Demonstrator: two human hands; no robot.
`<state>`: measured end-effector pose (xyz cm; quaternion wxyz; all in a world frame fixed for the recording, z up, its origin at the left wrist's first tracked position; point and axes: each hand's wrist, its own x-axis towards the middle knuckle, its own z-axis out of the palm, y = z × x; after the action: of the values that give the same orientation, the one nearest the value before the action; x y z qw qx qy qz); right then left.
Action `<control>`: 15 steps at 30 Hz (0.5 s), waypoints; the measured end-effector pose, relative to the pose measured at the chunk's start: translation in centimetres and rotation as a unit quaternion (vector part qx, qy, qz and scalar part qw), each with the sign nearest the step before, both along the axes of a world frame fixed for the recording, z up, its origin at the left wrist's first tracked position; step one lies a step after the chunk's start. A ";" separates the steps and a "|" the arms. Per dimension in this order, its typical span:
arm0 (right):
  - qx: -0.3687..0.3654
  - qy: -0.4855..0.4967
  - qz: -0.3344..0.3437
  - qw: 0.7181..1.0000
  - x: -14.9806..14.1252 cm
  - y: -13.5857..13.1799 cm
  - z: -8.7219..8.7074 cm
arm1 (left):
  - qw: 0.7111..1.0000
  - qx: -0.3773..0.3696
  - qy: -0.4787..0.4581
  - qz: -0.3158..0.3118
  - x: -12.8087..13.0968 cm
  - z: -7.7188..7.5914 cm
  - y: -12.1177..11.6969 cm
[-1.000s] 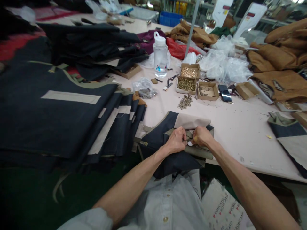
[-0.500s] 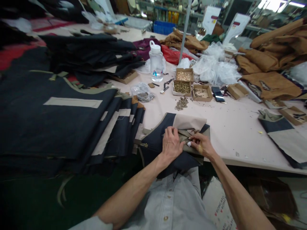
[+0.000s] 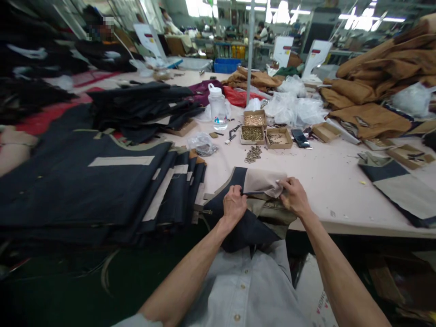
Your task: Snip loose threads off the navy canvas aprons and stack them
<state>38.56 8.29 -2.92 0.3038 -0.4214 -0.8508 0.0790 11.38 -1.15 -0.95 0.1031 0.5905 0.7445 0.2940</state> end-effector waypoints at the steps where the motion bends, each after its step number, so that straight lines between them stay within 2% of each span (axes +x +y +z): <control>1: 0.003 -0.027 0.017 0.999 -0.5 0.5 0.0 | 1.000 0.000 -0.006 -0.008 -0.2 0.0 0.0; 3: 0.006 -0.062 0.032 0.998 -1.4 1.2 0.0 | 1.000 0.008 -0.005 -0.014 -0.5 0.4 0.0; 5: 0.013 -0.075 0.029 0.997 -2.0 1.6 0.3 | 0.999 0.034 -0.011 -0.018 -0.6 1.6 0.0; 11: 0.021 -0.071 0.035 0.997 -2.6 1.2 1.6 | 0.983 0.154 -0.073 -0.069 0.2 6.9 0.3; 15: 0.030 -0.060 -0.002 0.998 -3.2 1.7 1.8 | 0.971 0.183 -0.114 -0.106 1.1 9.8 0.6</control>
<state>35.35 10.00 -1.15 0.2648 -0.4180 -0.8686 0.0278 12.47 -0.59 8.84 0.1082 0.6372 0.5945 0.4784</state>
